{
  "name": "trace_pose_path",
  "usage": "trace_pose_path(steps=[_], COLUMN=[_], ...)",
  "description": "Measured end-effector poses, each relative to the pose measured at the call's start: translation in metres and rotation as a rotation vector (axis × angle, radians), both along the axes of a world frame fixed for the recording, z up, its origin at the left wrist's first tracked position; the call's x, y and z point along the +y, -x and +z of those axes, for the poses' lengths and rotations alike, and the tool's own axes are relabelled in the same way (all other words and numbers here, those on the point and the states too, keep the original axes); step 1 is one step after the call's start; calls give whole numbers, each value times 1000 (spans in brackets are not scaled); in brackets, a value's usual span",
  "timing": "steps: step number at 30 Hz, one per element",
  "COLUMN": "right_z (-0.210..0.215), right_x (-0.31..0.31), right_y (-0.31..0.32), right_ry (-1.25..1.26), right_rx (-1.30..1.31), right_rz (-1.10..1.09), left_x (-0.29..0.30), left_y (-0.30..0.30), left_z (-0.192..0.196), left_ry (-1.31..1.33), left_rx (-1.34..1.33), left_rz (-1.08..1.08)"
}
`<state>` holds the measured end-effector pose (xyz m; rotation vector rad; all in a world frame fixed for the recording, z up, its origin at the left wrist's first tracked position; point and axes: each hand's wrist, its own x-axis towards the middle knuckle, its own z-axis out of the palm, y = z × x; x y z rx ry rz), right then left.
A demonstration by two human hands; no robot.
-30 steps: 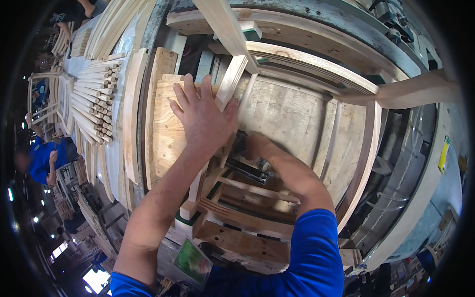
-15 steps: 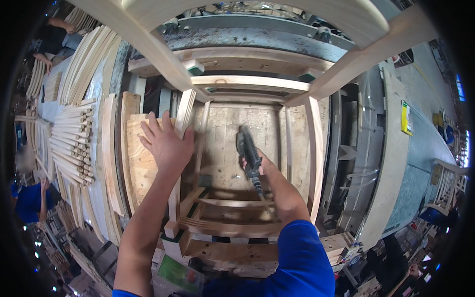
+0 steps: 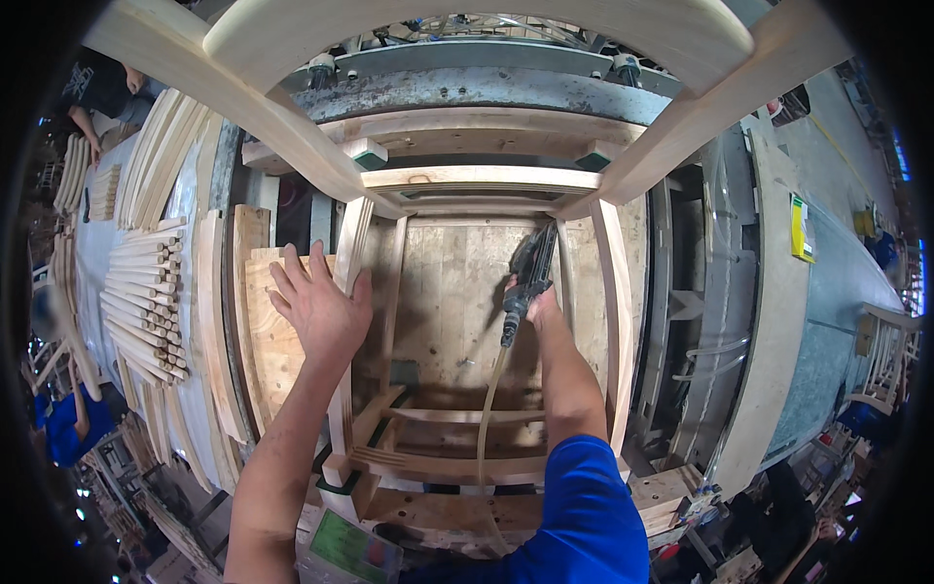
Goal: The person assembles wooden chair frames on a workbench in a factory. They position the frame, use a hammer to align joints, and then use a pneumatic nail gun to fasten the components together. The process is repeated for multiple chairs.
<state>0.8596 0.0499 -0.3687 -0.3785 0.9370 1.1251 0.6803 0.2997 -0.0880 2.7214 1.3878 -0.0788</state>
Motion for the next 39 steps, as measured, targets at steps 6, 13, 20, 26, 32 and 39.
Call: trace_pose_path(steps=[6, 13, 20, 26, 32, 39], right_z=[-9, -3, 36, 106, 90, 58], right_x=[0, -6, 19, 87, 77, 47], right_y=[0, 5, 1, 24, 81, 100], right_ry=[103, -32, 934, 425, -227, -487], right_rx=[-49, -135, -800, -2003, -2079, -1689], right_rz=[-5, 68, 952, 2484, 3151, 3324], left_x=[1, 1, 3, 4, 6, 8], left_y=[1, 3, 8, 10, 13, 14], left_z=[-2, -3, -11, -16, -17, -14], left_ry=[8, 8, -41, -82, -48, 24], left_rx=[7, -10, -58, -88, -127, -73], left_rz=[-1, 5, -27, -34, -37, -12])
